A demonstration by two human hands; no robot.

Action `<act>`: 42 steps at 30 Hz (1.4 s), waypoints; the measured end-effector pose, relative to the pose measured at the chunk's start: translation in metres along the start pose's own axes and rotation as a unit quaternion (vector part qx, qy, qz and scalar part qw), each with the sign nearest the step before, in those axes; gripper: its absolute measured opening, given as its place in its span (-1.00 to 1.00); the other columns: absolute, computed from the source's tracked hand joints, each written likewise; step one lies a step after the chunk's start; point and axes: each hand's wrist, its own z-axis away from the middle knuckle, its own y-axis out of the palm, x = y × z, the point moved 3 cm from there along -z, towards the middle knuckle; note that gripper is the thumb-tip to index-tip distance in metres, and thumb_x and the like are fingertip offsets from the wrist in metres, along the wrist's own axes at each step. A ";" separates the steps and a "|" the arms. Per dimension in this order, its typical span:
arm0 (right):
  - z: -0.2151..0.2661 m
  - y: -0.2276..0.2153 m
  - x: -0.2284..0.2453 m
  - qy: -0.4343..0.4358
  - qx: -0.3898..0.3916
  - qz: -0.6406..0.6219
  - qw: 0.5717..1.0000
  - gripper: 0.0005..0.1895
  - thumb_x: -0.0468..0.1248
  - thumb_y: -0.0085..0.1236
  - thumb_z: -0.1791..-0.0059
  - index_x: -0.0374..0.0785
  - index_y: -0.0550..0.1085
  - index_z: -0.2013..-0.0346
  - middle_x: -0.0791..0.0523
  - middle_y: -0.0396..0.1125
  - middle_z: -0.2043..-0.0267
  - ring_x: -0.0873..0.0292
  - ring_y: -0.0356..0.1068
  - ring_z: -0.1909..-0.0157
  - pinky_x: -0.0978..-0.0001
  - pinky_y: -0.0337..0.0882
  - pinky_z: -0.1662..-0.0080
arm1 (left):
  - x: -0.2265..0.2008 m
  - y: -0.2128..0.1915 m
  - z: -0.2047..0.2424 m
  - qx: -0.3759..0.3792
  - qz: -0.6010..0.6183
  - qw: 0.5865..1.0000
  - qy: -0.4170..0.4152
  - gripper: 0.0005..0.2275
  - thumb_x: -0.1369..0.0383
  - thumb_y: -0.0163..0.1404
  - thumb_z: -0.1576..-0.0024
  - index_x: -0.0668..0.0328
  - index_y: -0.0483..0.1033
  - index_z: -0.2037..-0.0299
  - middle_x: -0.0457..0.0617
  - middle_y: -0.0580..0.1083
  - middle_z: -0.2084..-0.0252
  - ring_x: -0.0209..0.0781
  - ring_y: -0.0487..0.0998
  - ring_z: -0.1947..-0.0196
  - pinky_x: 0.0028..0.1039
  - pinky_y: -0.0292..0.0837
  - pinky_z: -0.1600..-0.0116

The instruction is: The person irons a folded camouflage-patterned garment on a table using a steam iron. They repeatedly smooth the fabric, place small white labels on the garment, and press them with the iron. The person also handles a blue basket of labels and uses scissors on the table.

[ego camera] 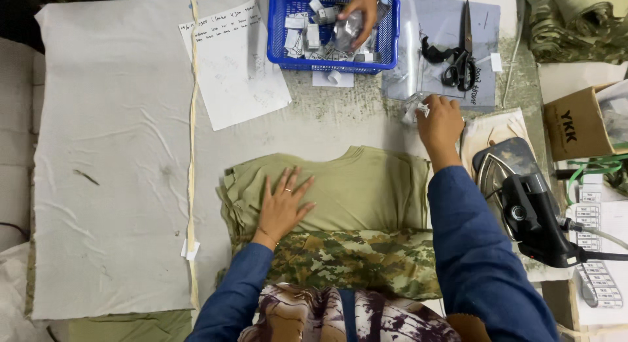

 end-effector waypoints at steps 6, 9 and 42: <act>-0.023 0.035 -0.024 -0.060 0.052 0.086 0.993 -0.84 -0.02 0.37 0.18 0.17 0.54 0.38 0.37 0.40 0.39 0.22 0.40 0.23 0.40 0.43 0.22 | 0.016 0.018 0.009 0.024 0.026 0.983 -0.178 -0.50 -0.07 -0.45 -0.29 -0.28 0.00 -0.43 0.06 0.02 -0.47 0.08 -0.02 -0.45 0.25 -0.22 -0.32; -0.015 0.030 -0.020 -0.076 0.048 0.063 0.994 -0.68 0.01 0.41 0.24 0.11 0.56 0.26 0.32 0.43 0.39 0.17 0.41 0.23 0.31 0.43 0.24 | 0.018 0.020 0.010 0.018 0.035 0.983 -0.181 -0.49 -0.07 -0.40 -0.28 -0.25 0.03 -0.43 0.08 0.01 -0.47 0.08 -0.04 -0.46 0.25 -0.25 -0.33; 0.156 -0.050 0.147 0.053 0.330 -0.222 0.916 -0.50 0.22 0.23 0.20 -0.03 0.38 0.24 0.09 0.43 0.26 -0.04 0.46 0.13 0.15 0.40 0.16 | -0.008 0.005 0.001 0.052 0.116 0.945 -0.302 -0.19 -0.19 -0.04 -0.04 -0.05 -0.05 -0.44 0.13 -0.13 -0.50 0.22 -0.18 -0.47 0.51 -0.14 -0.15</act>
